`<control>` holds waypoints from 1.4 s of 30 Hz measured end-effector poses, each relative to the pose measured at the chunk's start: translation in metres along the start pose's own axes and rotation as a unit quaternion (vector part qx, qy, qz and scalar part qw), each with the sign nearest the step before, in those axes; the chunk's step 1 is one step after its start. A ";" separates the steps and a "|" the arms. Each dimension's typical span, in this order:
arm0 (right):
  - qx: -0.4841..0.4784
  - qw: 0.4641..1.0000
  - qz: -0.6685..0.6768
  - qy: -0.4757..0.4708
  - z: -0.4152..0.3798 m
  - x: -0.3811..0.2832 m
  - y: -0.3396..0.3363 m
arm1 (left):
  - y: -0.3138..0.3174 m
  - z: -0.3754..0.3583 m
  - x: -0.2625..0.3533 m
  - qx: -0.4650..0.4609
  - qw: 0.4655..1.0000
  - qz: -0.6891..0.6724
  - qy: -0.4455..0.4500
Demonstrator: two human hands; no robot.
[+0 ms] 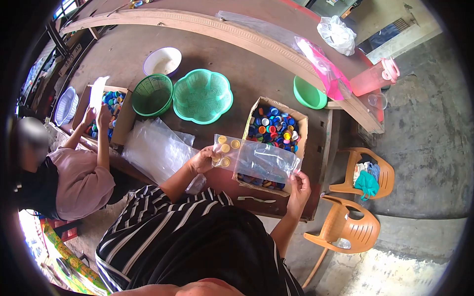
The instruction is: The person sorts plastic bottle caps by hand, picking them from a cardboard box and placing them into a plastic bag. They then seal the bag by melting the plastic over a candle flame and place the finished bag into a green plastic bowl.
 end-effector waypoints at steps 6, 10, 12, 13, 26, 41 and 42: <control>-0.003 1.000 0.007 0.002 -0.003 0.005 -0.001 | 0.001 -0.003 0.001 0.020 1.000 0.003 -0.003; 0.007 1.000 0.023 0.003 -0.004 0.003 0.001 | 0.003 -0.005 0.001 0.027 1.000 0.009 0.004; 0.014 1.000 0.025 0.003 -0.004 0.003 0.001 | 0.002 -0.005 0.001 0.031 0.999 0.021 0.009; 0.014 1.000 0.021 0.003 -0.004 0.003 0.001 | -0.002 -0.005 -0.001 0.034 0.999 0.030 0.011; -0.019 1.000 0.020 0.002 -0.007 0.009 0.012 | -0.030 0.002 -0.011 0.082 0.996 -0.032 0.004; -0.227 0.969 -0.005 -0.098 -0.065 -0.025 0.139 | 0.113 -0.030 0.038 0.265 0.725 0.615 0.157; -0.236 0.963 -0.013 -0.125 -0.067 -0.031 0.142 | 0.119 -0.030 0.036 0.258 0.726 0.615 0.165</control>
Point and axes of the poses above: each hand's wrist, its own z-axis towards the middle knuckle, its own y-axis out of the palm, x = y × z, the point moved 7 cm from there along z, towards the middle knuckle, and after that the axes turned 9 degrees about -y, right-handed, at the moved point
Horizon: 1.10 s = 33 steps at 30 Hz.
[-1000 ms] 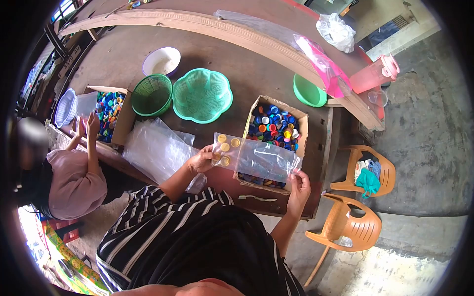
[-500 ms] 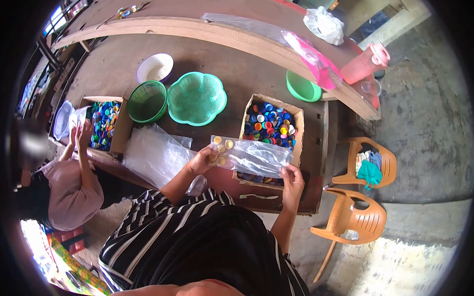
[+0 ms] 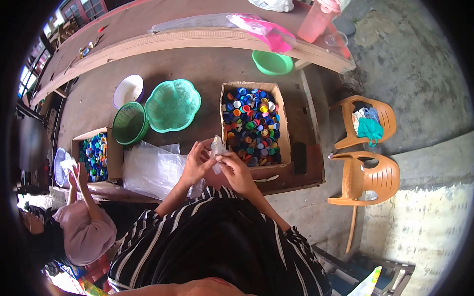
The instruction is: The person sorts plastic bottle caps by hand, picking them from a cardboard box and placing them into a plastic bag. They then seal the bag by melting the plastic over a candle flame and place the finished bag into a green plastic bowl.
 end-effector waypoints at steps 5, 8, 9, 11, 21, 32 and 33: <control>0.062 0.994 -0.085 -0.027 -0.002 -0.007 -0.006 | -0.001 -0.006 0.014 0.054 0.996 -0.013 0.073; 0.125 0.989 -0.077 0.016 -0.008 -0.007 -0.022 | -0.015 -0.011 0.025 0.106 0.988 0.015 0.112; 0.129 0.989 -0.077 0.011 -0.008 -0.007 -0.028 | -0.020 -0.012 0.031 0.119 0.984 0.035 0.126; 0.099 0.990 -0.100 0.007 -0.007 -0.006 -0.037 | -0.023 -0.016 0.038 0.119 0.982 0.067 0.131; 0.074 0.978 -0.176 0.082 -0.017 0.125 -0.137 | -0.018 -0.024 0.049 0.135 0.980 0.101 0.104; -0.332 0.892 -0.273 0.142 -0.003 0.232 -0.074 | -0.020 -0.028 0.067 0.187 0.979 0.080 0.032; -0.278 0.916 -0.270 0.107 0.008 0.218 -0.083 | -0.019 -0.028 0.065 0.193 0.977 0.082 0.038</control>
Point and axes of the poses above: each hand's wrist, its own z-axis towards the middle knuckle, its own y-axis out of the palm, x = y × z, the point moved 7 cm from there along z, towards the middle knuckle, and after that the axes turned 9 degrees about -y, right-handed, at the moved point
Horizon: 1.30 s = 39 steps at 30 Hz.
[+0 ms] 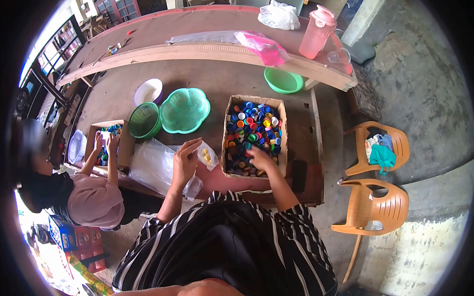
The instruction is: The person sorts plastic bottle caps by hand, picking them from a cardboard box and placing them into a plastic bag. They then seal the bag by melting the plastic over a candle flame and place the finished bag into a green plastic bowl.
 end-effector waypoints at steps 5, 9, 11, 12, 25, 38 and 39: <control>0.098 0.995 0.030 0.002 -0.002 0.008 -0.065 | 0.009 0.000 -0.006 -0.006 0.999 0.003 -0.036; 0.093 0.993 0.068 0.003 -0.016 0.015 -0.066 | 0.018 0.008 0.002 0.002 1.000 0.007 -0.009; 0.065 0.993 0.094 0.019 -0.026 0.022 -0.049 | 0.024 0.014 0.009 -0.004 1.000 0.006 -0.006; 0.071 0.991 0.108 0.010 -0.030 0.021 -0.043 | 0.027 0.017 0.013 -0.008 1.000 0.006 -0.005; 0.132 0.987 -0.049 -0.071 -0.010 -0.022 0.022 | 0.065 0.035 0.014 -0.052 0.998 0.035 -0.007; 0.071 0.988 -0.117 -0.065 -0.010 -0.011 0.040 | 0.026 0.005 -0.025 -0.006 0.999 0.044 -0.020; 0.066 0.989 -0.121 -0.061 -0.010 -0.009 0.042 | 0.028 0.000 -0.029 -0.015 0.999 0.038 -0.023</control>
Point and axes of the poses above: each hand's wrist, its own z-axis towards the middle knuckle, its own y-axis out of the palm, x = y × z, the point moved 7 cm from there along z, towards the middle knuckle, and after that the axes turned 9 degrees about -y, right-handed, at the moved point
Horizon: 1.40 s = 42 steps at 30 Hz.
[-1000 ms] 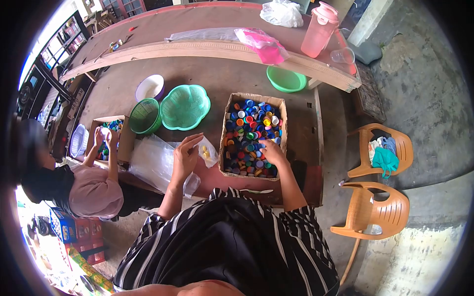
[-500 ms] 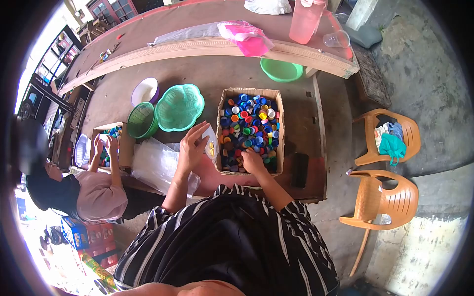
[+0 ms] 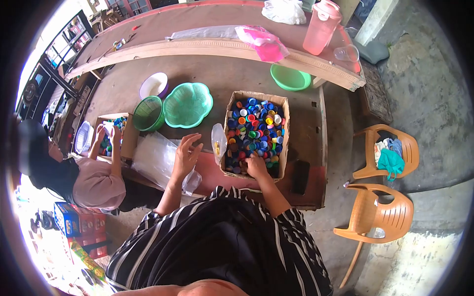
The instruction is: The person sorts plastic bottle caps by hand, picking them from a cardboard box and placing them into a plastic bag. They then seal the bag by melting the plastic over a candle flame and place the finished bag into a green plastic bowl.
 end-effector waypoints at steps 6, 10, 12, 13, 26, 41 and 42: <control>0.029 0.999 0.014 -0.031 0.000 0.003 0.004 | 0.011 -0.014 -0.026 -0.034 0.998 -0.053 -0.019; 0.074 0.992 0.102 -0.008 -0.003 0.003 -0.009 | 0.014 -0.020 -0.048 -0.058 0.996 -0.060 -0.033; 0.118 0.983 0.144 0.000 -0.001 0.004 -0.018 | 0.014 -0.022 -0.053 -0.076 0.995 -0.060 -0.037; 0.139 0.979 0.148 0.004 -0.001 0.004 -0.023 | 0.016 -0.022 -0.058 -0.087 0.993 -0.056 -0.057; 0.322 0.939 0.072 0.101 -0.049 -0.036 -0.073 | 0.043 0.035 -0.063 -0.149 0.980 -0.002 0.129; 0.275 0.938 0.054 0.201 -0.042 -0.038 -0.073 | 0.030 0.092 -0.038 -0.090 0.981 -0.128 0.116; 0.268 0.936 0.078 0.214 -0.043 -0.036 -0.070 | 0.025 0.094 -0.036 -0.083 0.984 -0.119 0.101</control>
Point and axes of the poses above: each hand's wrist, its own z-axis towards the middle knuckle, its own y-axis out of the palm, x = y × z, the point moved 7 cm from there along z, towards the middle knuckle, and after that the axes turned 9 degrees about -y, right-handed, at the moved point
